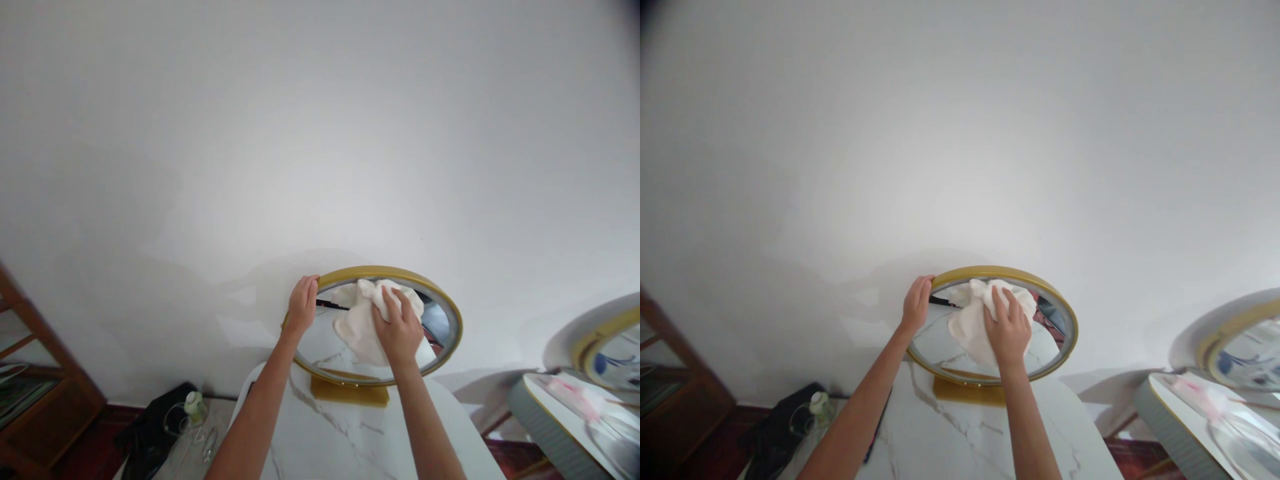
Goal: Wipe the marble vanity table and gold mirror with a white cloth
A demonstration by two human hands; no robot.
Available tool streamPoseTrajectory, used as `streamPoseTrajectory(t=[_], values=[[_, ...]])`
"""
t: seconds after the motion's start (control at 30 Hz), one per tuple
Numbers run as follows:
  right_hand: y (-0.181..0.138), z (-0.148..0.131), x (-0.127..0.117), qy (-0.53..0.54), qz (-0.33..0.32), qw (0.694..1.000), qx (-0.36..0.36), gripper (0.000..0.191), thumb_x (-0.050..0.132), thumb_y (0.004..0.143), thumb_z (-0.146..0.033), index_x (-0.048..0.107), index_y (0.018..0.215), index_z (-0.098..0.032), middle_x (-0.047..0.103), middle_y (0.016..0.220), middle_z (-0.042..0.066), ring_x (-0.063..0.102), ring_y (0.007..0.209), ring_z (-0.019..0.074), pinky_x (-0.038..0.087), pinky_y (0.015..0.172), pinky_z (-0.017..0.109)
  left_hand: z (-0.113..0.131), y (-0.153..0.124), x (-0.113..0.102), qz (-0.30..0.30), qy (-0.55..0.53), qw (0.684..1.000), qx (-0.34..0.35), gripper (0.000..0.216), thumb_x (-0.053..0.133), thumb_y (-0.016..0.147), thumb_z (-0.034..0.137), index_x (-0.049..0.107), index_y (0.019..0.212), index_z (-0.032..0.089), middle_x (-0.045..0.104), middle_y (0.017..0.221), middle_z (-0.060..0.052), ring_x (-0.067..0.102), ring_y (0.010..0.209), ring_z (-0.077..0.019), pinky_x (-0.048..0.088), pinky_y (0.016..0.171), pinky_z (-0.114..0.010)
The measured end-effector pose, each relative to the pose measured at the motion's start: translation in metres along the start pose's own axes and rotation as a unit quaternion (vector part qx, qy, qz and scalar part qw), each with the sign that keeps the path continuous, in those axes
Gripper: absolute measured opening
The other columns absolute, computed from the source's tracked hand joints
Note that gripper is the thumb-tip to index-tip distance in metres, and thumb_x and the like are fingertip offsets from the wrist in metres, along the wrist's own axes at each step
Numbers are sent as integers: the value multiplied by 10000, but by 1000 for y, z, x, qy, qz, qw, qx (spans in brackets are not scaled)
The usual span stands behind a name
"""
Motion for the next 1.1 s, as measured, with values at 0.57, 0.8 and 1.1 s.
streamPoseTrajectory(t=[0.57, 0.8, 1.1], values=[[-8, -77, 29, 2, -108, 984, -139, 471, 483, 879, -327, 404, 1341, -277, 521, 1269, 58, 516, 976, 202, 402, 785, 304, 0, -2, 1, 4, 6, 1000, -6, 343, 239, 960, 334, 541, 1074, 215, 587, 1008, -53, 535, 1000, -168, 417, 915, -349], [-7, -69, 26, -10, -114, 978, -174, 474, 485, 876, -322, 398, 1342, -303, 522, 1278, 43, 518, 964, 194, 387, 757, 296, 0, -1, 2, 1, 1, 1000, -4, 358, 238, 958, 353, 547, 1073, 213, 593, 1012, -62, 537, 1014, -178, 414, 927, -366], [3, 35, -6, -1, 10, 999, 39, 391, 561, 833, -326, 533, 1219, -277, 553, 1193, 49, 566, 985, 189, 433, 792, 280, -2, 0, 3, -4, -4, 1000, -7, 363, 250, 955, 359, 559, 1075, 210, 598, 1000, -58, 544, 1012, -178, 418, 921, -352]])
Point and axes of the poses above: each hand's wrist, its own y-axis towards the middle knuckle, its own x-axis out of the palm, z = x × y, the point moved 8 cm from there along y, towards the middle knuckle
